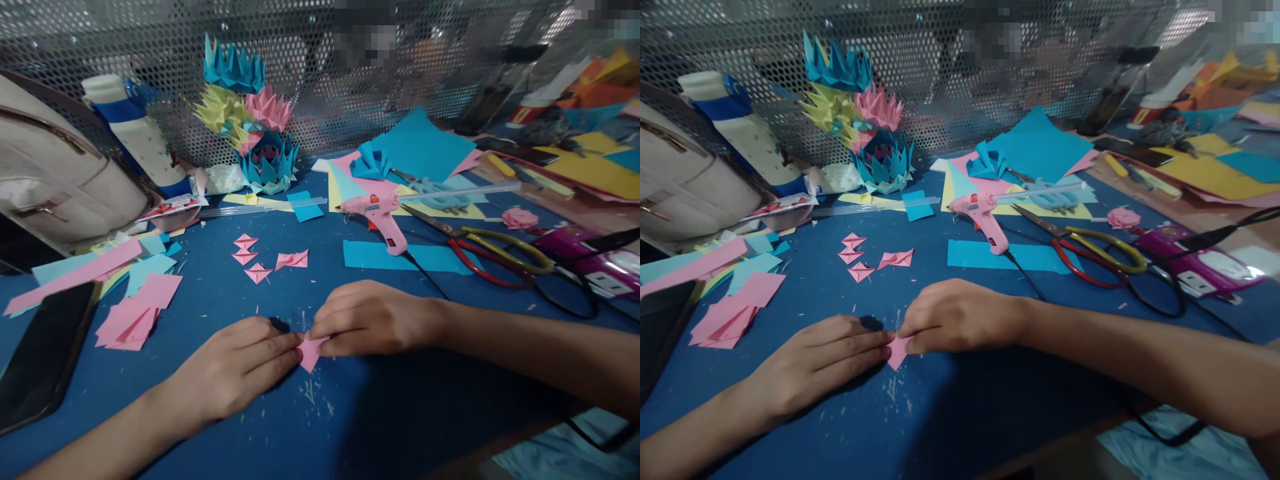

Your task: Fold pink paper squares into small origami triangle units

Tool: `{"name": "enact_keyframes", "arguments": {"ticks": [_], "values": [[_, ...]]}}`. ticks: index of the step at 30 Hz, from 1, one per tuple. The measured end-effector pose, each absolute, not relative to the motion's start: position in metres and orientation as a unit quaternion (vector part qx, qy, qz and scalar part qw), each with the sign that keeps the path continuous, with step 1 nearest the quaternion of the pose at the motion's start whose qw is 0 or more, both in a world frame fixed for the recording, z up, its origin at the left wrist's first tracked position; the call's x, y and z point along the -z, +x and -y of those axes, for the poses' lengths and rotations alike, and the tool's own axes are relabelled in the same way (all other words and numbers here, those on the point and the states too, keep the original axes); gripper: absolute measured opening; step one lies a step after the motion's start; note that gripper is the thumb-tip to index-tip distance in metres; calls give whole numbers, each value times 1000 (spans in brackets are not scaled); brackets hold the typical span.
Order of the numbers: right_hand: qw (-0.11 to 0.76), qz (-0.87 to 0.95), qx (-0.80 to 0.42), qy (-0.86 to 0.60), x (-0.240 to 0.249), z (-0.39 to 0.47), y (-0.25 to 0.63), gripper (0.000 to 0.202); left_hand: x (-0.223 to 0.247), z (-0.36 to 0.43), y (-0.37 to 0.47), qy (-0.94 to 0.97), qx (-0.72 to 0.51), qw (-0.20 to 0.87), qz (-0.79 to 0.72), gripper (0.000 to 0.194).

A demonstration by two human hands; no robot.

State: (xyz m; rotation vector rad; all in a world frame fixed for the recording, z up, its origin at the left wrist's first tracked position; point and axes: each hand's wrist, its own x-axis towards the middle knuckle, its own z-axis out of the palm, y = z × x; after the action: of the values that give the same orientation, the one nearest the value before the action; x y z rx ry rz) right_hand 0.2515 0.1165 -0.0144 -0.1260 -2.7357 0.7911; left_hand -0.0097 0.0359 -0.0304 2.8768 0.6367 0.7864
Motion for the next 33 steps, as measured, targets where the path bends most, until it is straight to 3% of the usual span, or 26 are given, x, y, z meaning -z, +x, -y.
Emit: {"name": "enact_keyframes", "arguments": {"ticks": [4, 12, 20, 33], "values": [[162, 956, -245, -27, 15, -116, 252, 40, 24, -36, -5, 942, -255, 28, -216, 35], [203, 972, -111, 45, 18, -116, 250, 28, 15, 2, 18, 933, -184, -145, -273, 43], [168, 985, -29, 9, 17, -110, 242, 29, 31, 21, 19, 921, -174, -152, -315, 33], [126, 991, -33, -39, 15, -105, 228, 33, 20, 15, 24, 911, -201, -182, -311, 35]]}}
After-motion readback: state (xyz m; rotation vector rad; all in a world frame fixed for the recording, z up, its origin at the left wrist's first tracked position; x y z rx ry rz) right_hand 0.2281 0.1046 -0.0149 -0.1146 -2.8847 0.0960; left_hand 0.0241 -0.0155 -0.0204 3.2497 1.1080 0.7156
